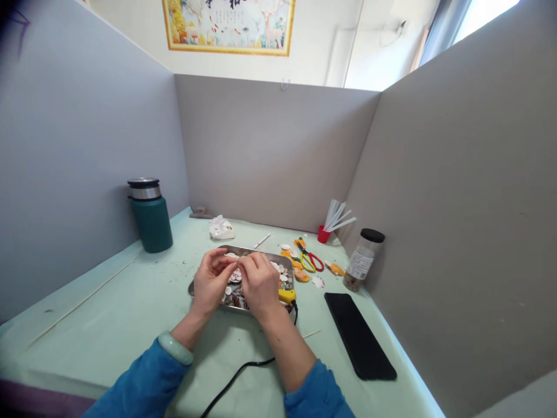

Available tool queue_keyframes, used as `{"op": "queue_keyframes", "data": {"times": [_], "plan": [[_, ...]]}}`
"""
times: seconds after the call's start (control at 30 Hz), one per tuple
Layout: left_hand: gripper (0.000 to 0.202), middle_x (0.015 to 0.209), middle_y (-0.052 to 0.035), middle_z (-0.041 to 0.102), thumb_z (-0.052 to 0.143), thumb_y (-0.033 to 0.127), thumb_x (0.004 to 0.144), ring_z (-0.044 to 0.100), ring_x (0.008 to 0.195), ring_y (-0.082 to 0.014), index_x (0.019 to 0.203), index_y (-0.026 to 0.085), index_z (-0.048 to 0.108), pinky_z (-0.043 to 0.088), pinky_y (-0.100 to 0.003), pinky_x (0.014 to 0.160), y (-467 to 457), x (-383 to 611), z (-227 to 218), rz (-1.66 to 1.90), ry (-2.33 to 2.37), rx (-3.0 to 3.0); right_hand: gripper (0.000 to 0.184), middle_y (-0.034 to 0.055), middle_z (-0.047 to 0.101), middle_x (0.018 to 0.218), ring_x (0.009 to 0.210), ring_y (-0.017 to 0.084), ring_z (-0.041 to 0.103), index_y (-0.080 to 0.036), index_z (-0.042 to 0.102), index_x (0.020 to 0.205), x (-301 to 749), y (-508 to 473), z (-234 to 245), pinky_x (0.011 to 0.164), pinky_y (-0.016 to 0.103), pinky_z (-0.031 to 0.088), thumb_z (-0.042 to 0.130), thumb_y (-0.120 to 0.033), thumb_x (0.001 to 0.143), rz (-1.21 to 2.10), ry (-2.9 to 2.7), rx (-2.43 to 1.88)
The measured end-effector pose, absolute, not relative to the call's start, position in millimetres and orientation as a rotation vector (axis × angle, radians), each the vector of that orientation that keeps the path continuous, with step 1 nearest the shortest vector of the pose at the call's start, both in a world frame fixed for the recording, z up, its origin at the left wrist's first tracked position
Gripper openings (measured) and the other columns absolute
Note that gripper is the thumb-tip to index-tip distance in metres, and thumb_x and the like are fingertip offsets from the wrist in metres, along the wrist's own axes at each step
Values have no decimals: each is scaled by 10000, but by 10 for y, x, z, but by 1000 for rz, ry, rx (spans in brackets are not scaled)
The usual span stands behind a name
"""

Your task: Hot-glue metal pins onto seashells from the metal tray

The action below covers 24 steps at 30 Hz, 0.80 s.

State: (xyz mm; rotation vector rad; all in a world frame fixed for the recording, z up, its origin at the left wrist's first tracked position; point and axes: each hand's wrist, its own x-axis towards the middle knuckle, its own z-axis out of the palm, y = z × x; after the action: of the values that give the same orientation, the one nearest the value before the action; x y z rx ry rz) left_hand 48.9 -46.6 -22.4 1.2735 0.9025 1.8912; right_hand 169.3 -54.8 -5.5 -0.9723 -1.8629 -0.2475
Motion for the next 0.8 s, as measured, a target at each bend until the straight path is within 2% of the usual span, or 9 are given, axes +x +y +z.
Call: {"op": "queue_keyframes", "data": {"times": [0.17, 0.3, 0.37, 0.53, 0.67, 0.8], "plan": [[362, 745, -3, 670, 710, 178, 679, 647, 721, -146, 985, 188, 517, 494, -287, 729, -472, 492, -201, 1878, 864, 1219, 189, 61, 606, 845, 822, 191, 546, -201, 657, 914, 1685, -559, -40, 737, 291, 424, 469, -188, 902, -189, -1855, -969], [385, 725, 13, 657, 727, 184, 663, 637, 714, -128, 976, 184, 504, 489, -269, 726, -481, 479, -151, 1868, 827, 1133, 231, 60, 602, 904, 840, 190, 549, -215, 611, 1082, 1706, -557, -20, 765, 296, 431, 499, -196, 881, -92, -1802, -963], [410, 718, 22, 651, 738, 196, 652, 633, 696, -121, 981, 183, 493, 493, -268, 717, -481, 464, -125, 1861, 810, 1074, 264, 56, 589, 915, 781, 177, 543, -208, 576, 1127, 1730, -546, -17, 749, 297, 437, 524, -218, 869, -24, -1741, -975], [456, 751, 12, 653, 759, 244, 626, 649, 681, -125, 984, 164, 489, 507, -307, 738, -471, 420, -106, 1821, 769, 947, 204, 18, 567, 829, 624, 133, 491, -179, 580, 996, 1743, -515, -38, 644, 281, 440, 606, -281, 821, 194, -1597, -1029], [469, 769, 13, 650, 760, 241, 628, 644, 685, -111, 1005, 163, 491, 502, -288, 734, -464, 423, -126, 1788, 730, 915, 157, -22, 581, 715, 605, 112, 541, -151, 596, 851, 1674, -496, -75, 587, 260, 457, 606, -307, 840, 446, -1566, -1037], [460, 755, 22, 643, 756, 214, 633, 628, 673, -101, 1006, 168, 492, 492, -251, 689, -467, 444, -133, 1760, 705, 934, 183, -5, 622, 796, 656, 111, 599, -128, 601, 887, 1612, -465, -114, 610, 275, 507, 568, -308, 882, 676, -1526, -1014]]}}
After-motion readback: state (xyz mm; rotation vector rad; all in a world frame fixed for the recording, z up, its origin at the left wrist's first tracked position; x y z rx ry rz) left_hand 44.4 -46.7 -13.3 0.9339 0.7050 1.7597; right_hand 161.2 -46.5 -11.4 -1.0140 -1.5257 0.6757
